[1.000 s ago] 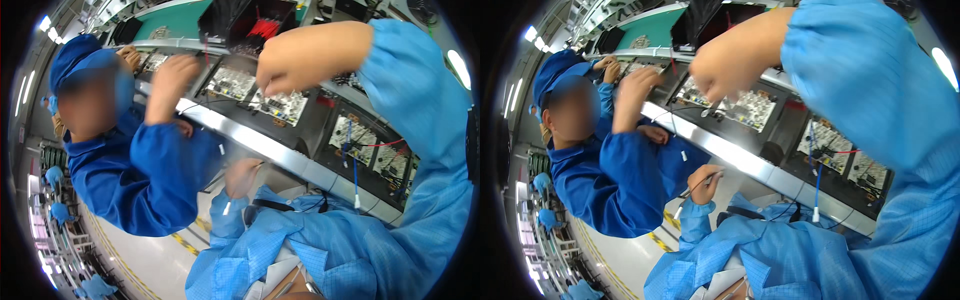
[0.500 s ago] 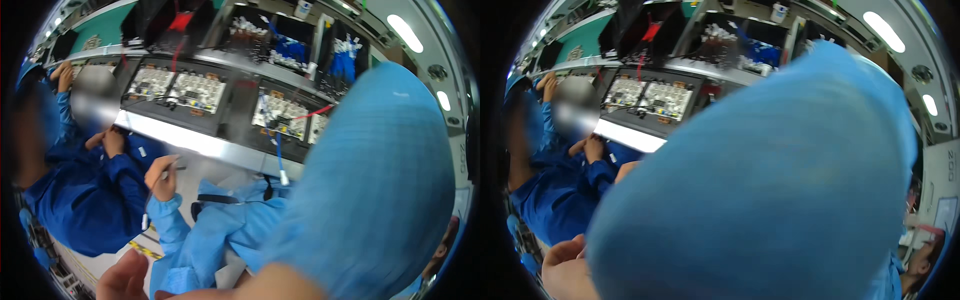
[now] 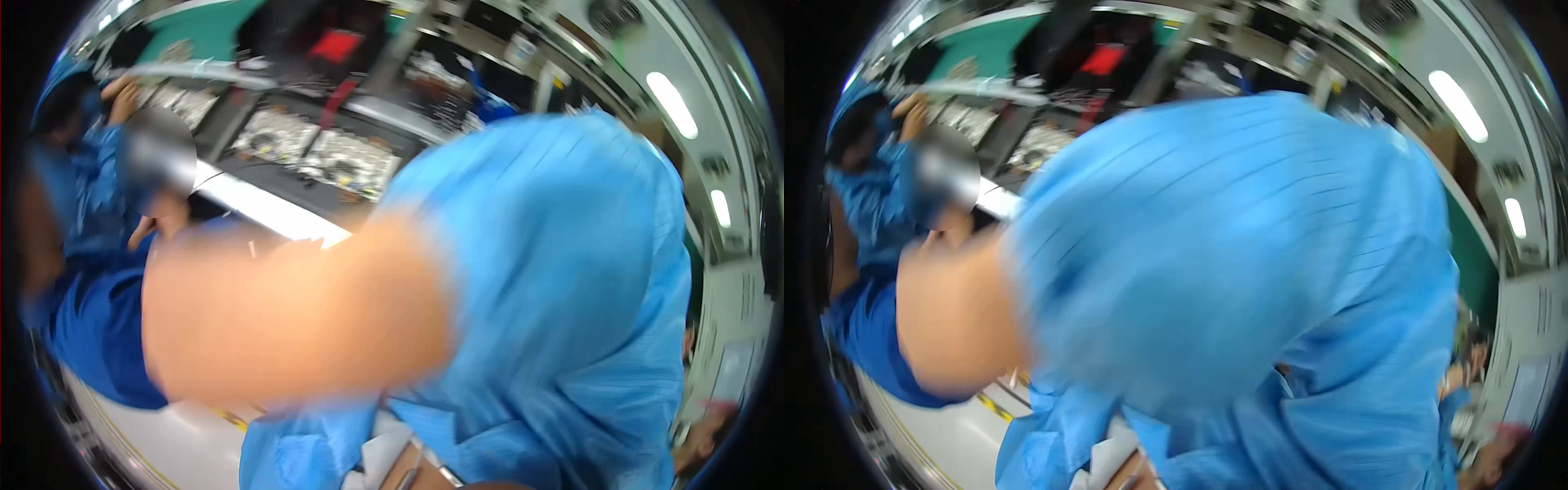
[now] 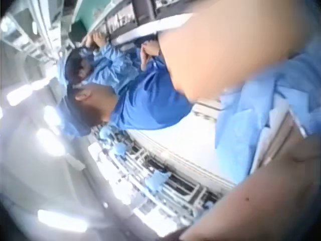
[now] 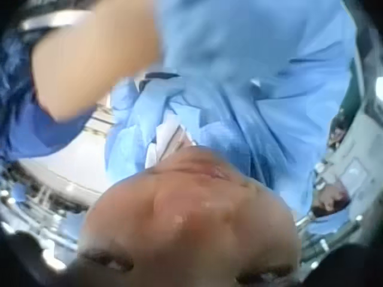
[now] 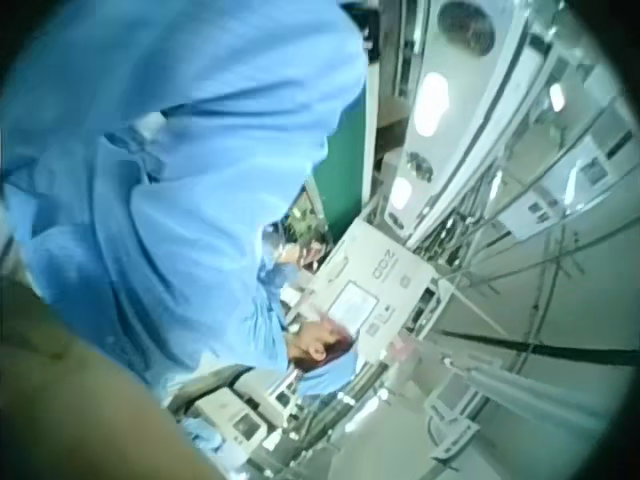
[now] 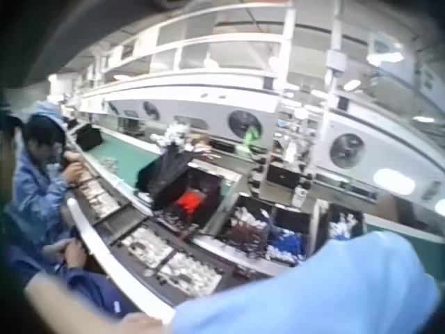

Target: Connecting color-coded wires to terminals on a series of circuit boards at a manual assembly station.

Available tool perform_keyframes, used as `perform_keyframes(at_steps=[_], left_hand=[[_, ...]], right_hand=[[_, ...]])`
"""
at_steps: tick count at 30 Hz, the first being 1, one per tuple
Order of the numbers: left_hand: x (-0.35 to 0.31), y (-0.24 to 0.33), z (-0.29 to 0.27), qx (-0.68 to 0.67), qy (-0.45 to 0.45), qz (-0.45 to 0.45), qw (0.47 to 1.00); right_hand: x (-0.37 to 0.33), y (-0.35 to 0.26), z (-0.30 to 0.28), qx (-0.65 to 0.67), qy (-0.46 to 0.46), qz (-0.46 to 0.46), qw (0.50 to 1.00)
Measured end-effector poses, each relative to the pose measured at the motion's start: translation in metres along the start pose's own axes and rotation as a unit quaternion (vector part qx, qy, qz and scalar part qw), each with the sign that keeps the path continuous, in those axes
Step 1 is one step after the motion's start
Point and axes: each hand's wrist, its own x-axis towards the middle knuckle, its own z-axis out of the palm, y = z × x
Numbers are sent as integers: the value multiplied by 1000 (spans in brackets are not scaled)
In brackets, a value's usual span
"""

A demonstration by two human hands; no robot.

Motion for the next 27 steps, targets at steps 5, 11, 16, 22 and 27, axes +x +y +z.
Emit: perform_keyframes(at_steps=[5, 11, 16, 22, 27], left_hand=[[8, -4, -4, -14, 77, 30, 996], [43, -30, 6, 6, 143, -23, 990], [78, -36, 34, -82, 6, -69, 994], [106, -81, 46, 14, 112, -118, 987], [157, -121, 65, -130, 158, -184, 961]], right_hand=[[92, 46, 35, 37, -92, 1, 995], [69, 140, 141, 195, -375, 56, 905], [45, 175, 177, 242, -329, 26, 912], [7, 213, 169, 239, -326, 39, 914], [-30, 273, 167, 244, -344, -62, 904]])
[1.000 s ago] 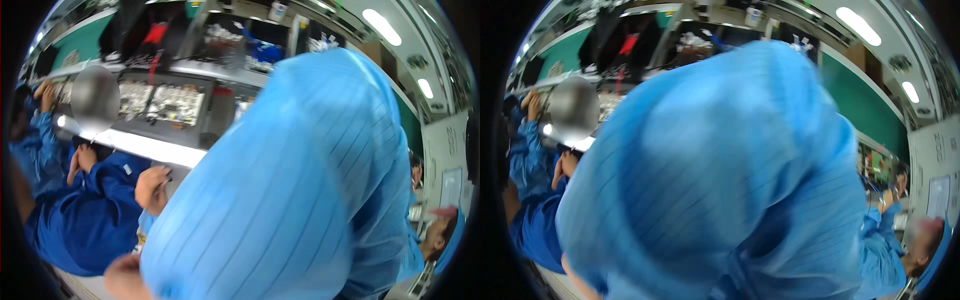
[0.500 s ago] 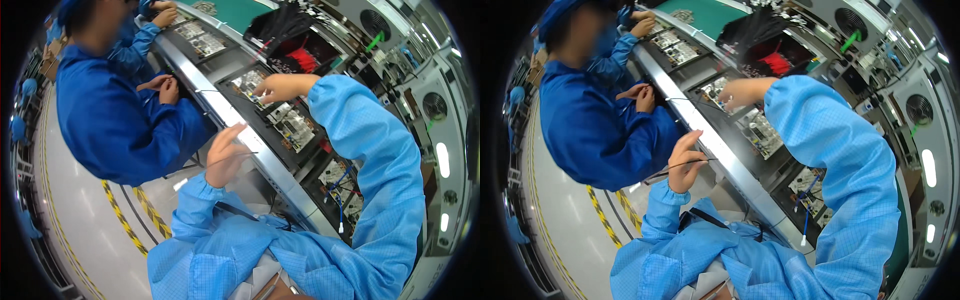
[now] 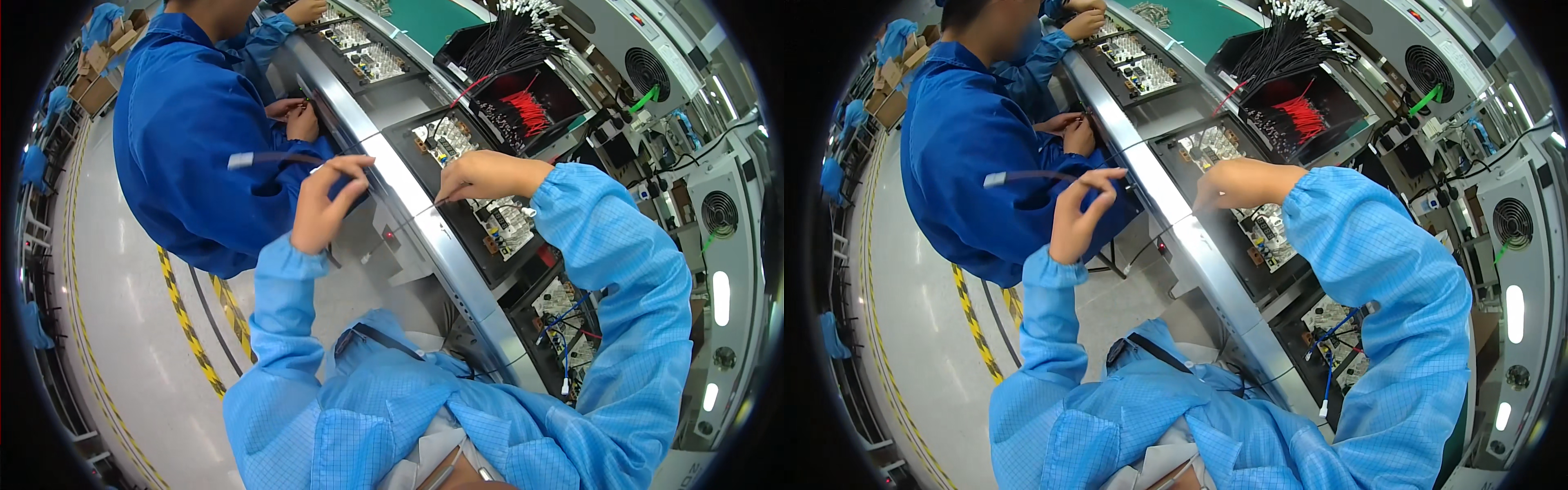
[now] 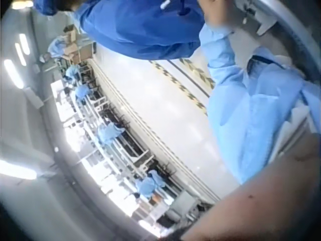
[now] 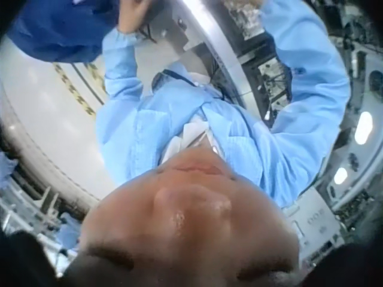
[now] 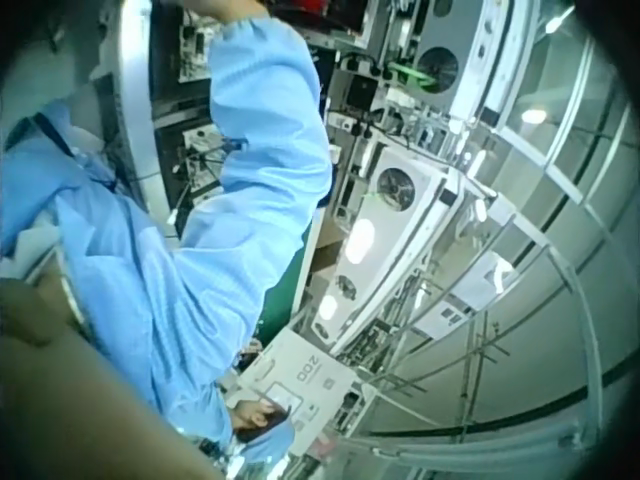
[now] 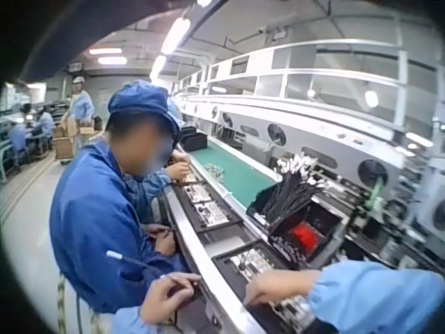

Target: Connecting color-coded wires to terminals on a series of circuit boards at a manual assembly station.

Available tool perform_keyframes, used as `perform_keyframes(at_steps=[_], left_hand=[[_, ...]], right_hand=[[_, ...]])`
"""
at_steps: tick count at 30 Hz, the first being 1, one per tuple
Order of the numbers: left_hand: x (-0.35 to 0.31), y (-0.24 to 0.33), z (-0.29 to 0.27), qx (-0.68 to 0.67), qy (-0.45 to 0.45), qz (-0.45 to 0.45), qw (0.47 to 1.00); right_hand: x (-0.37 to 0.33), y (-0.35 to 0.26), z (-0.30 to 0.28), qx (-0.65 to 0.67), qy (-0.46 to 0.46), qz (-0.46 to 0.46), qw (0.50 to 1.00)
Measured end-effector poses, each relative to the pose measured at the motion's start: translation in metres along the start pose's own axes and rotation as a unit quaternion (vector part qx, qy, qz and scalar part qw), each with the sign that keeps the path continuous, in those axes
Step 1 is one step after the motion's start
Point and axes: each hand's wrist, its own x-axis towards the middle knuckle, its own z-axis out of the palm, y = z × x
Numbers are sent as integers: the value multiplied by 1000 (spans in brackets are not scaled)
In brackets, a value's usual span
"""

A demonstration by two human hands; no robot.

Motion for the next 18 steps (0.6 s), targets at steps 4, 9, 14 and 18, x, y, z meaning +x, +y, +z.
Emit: perform_keyframes(at_steps=[4, 9, 14, 18], left_hand=[[32, -49, 63, -14, 7, -46, 999], [36, -81, 183, -53, 22, -76, 996], [42, -77, 392, 70, 1, -24, 997], [41, -79, 503, 131, 86, 90, 983]], right_hand=[[-48, 18, 3, 40, -129, -39, 990], [-137, 74, 32, 171, -116, 22, 978], [-300, 143, 49, 187, -3, 58, 981], [-416, 136, 41, 99, 18, 123, 987]])
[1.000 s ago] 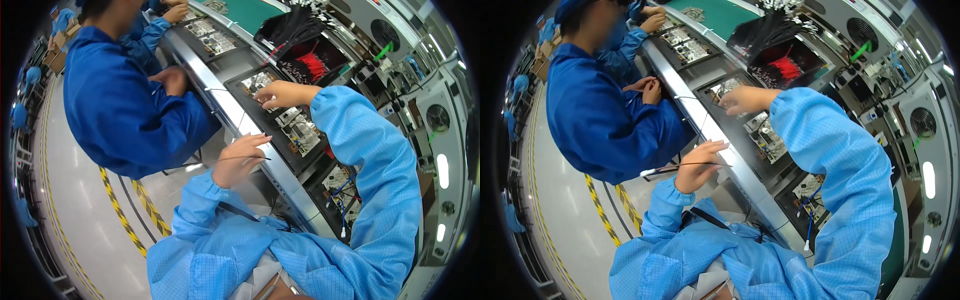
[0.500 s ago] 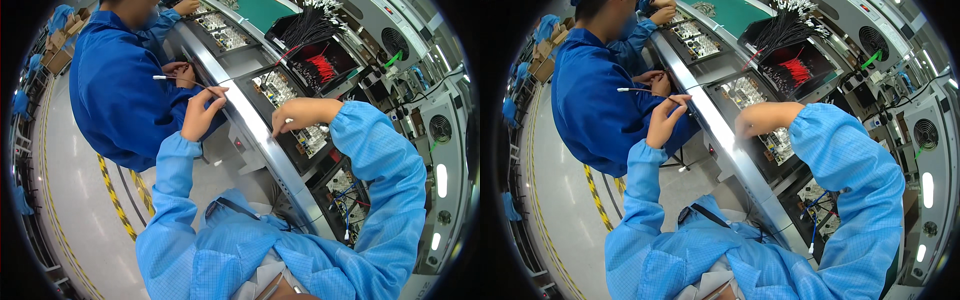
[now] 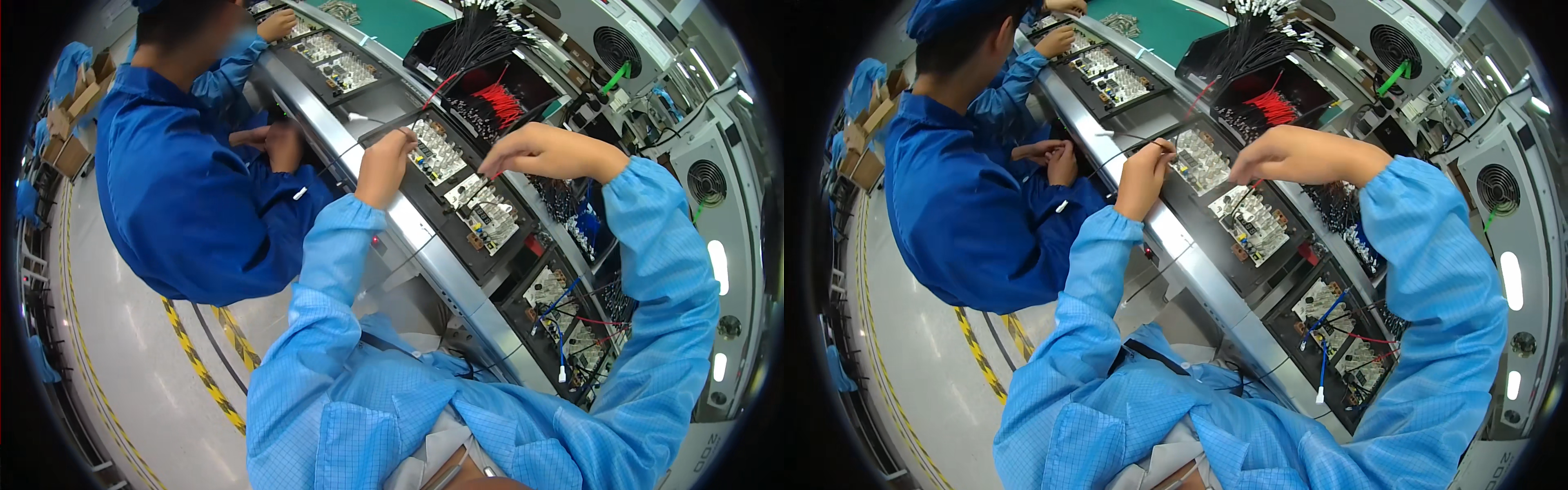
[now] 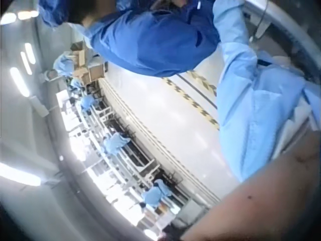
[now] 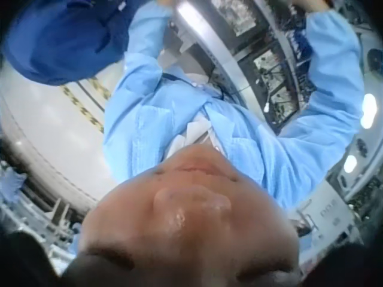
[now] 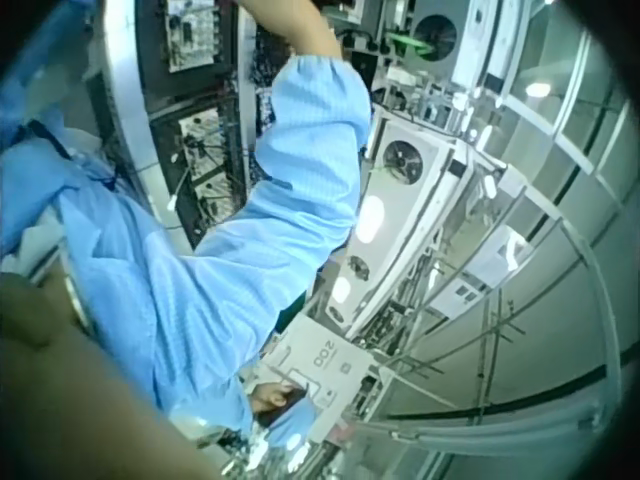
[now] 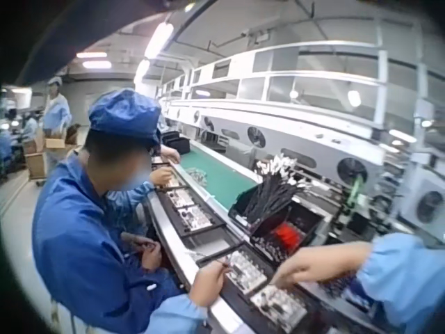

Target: Connecting color-coded wires to terminals on a series of circuit boards at a manual assembly station.

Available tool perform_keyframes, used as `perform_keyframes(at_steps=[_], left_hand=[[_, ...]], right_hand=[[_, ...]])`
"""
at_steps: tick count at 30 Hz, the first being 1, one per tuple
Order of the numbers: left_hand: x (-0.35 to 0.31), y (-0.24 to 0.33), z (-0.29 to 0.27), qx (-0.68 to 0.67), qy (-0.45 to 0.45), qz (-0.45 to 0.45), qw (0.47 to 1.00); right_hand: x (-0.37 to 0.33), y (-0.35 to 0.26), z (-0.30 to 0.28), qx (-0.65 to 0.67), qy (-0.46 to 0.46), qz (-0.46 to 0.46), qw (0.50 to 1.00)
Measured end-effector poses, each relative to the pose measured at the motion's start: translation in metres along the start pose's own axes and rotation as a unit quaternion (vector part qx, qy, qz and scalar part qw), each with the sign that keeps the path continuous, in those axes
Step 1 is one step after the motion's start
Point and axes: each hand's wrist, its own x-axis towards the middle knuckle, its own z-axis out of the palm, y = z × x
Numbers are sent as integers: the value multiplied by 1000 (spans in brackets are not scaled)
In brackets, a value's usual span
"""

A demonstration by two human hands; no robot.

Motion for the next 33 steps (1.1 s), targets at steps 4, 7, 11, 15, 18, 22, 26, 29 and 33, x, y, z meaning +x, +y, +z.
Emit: perform_keyframes(at_steps=[4, 7, 11, 15, 18, 22, 26, 29, 33], left_hand=[[7, -30, -360, 44, -159, 4, 986], [22, -44, -504, 19, -94, -10, 995], [7, -57, -521, -18, -96, -53, 994], [5, -69, -522, 15, -107, -36, 993], [7, -75, -526, 30, -114, -16, 993], [11, -80, -525, 33, -129, -14, 991], [37, -91, -552, 67, -120, 11, 990], [50, -92, -553, 46, -135, -6, 990], [63, -84, -551, 41, -141, -2, 989]], right_hand=[[115, -303, 50, 75, 95, 31, 992], [183, -450, 21, -2, 73, 69, 995], [188, -469, 19, -41, 63, 94, 993], [177, -462, 22, -28, 94, 126, 987], [169, -455, 22, -4, 107, 166, 980], [151, -430, 14, -3, 111, 201, 973], [143, -405, -17, -6, 150, 274, 950], [123, -371, -35, 6, 171, 298, 939], [105, -328, -43, -5, 160, 343, 926]])
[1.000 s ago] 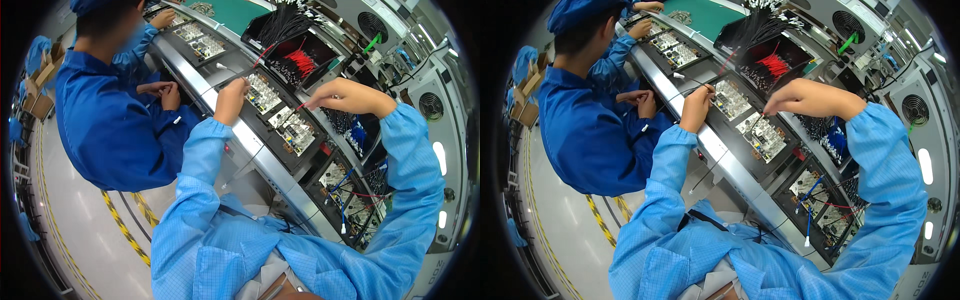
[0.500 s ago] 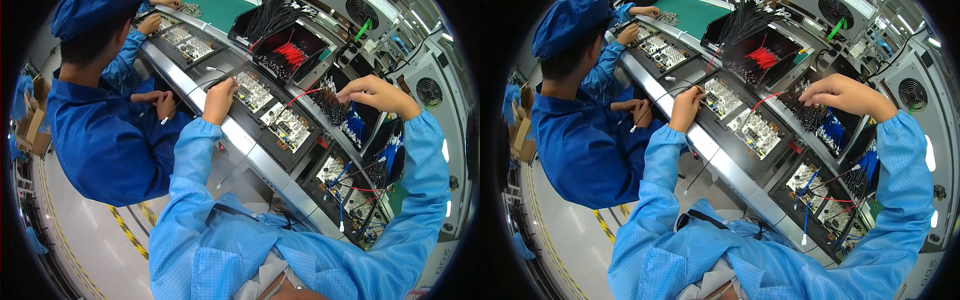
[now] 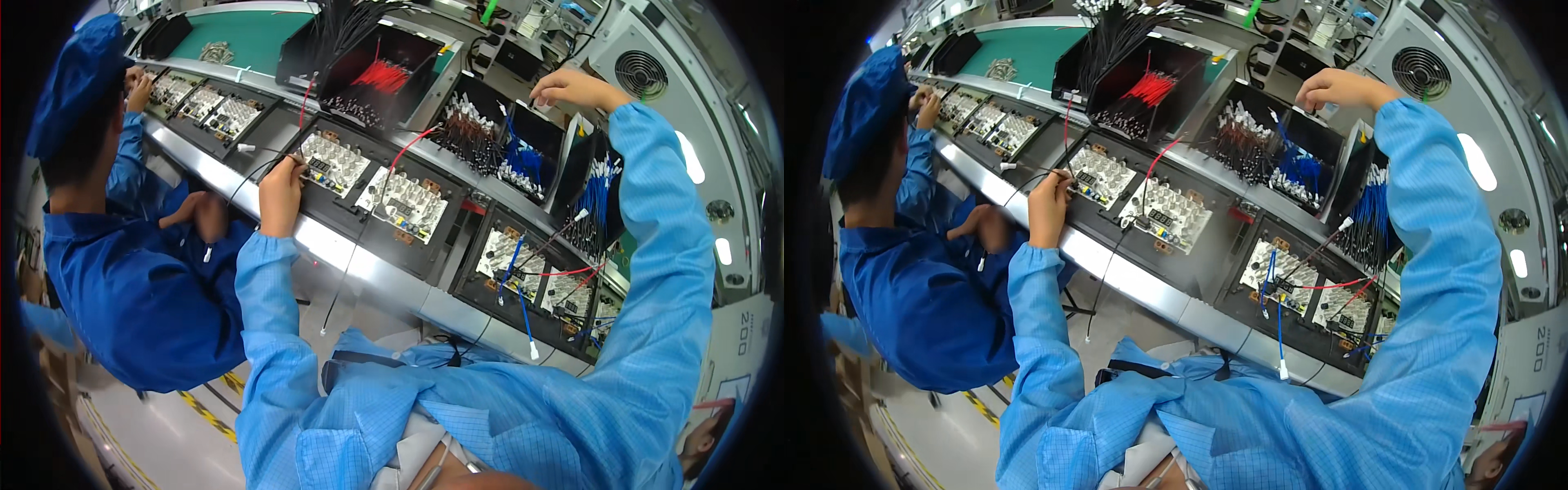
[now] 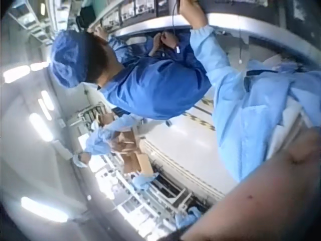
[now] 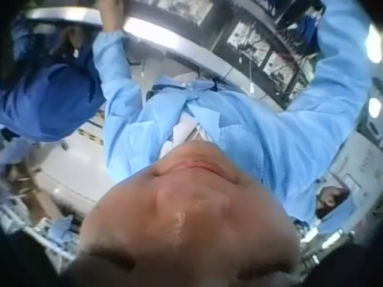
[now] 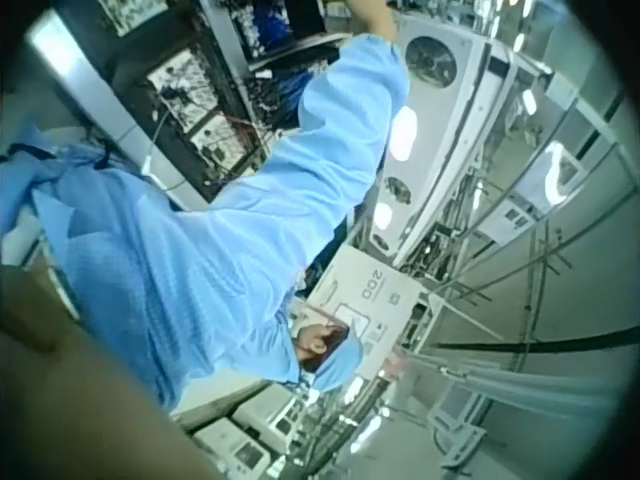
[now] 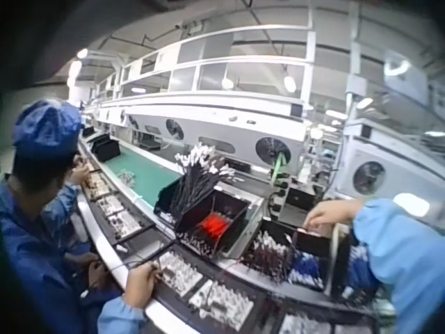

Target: Connecting color-coded wires to terminals on a series of circuit boards at a manual assembly station.

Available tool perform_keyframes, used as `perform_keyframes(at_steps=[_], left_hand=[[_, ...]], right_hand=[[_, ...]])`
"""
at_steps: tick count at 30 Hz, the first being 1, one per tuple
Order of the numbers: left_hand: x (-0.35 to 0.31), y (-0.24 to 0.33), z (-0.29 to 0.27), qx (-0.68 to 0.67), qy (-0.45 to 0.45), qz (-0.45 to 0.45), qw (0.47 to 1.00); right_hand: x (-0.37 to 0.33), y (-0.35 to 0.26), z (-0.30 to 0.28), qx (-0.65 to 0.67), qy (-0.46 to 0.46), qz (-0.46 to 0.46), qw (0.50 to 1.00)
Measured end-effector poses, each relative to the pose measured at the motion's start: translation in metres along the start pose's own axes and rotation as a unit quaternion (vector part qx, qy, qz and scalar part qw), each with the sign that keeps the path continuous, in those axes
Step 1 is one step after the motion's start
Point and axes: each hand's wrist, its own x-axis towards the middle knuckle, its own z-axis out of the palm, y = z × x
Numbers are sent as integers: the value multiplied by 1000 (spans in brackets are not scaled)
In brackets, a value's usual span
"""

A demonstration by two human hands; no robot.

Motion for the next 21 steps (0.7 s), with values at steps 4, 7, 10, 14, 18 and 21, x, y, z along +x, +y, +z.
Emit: perform_keyframes(at_steps=[4, 7, 10, 14, 18, 21], left_hand=[[1, -10, 0, 35, -5, -7, 999], [7, 1, 3, 57, 2, 25, 998], [12, 3, 6, 64, 1, 19, 998], [12, 13, 3, 97, 19, 80, 992], [13, 24, 1, 122, -3, 43, 992], [10, 26, -4, 91, -1, 33, 995]], right_hand=[[27, 19, 29, -36, -42, 59, 997], [43, 57, 66, -154, -77, 108, 979], [63, 76, 94, -215, -84, 164, 959], [68, 95, 138, -173, 16, 177, 969], [69, 112, 165, -72, 132, 195, 969], [64, 105, 159, -27, 154, 151, 976]])
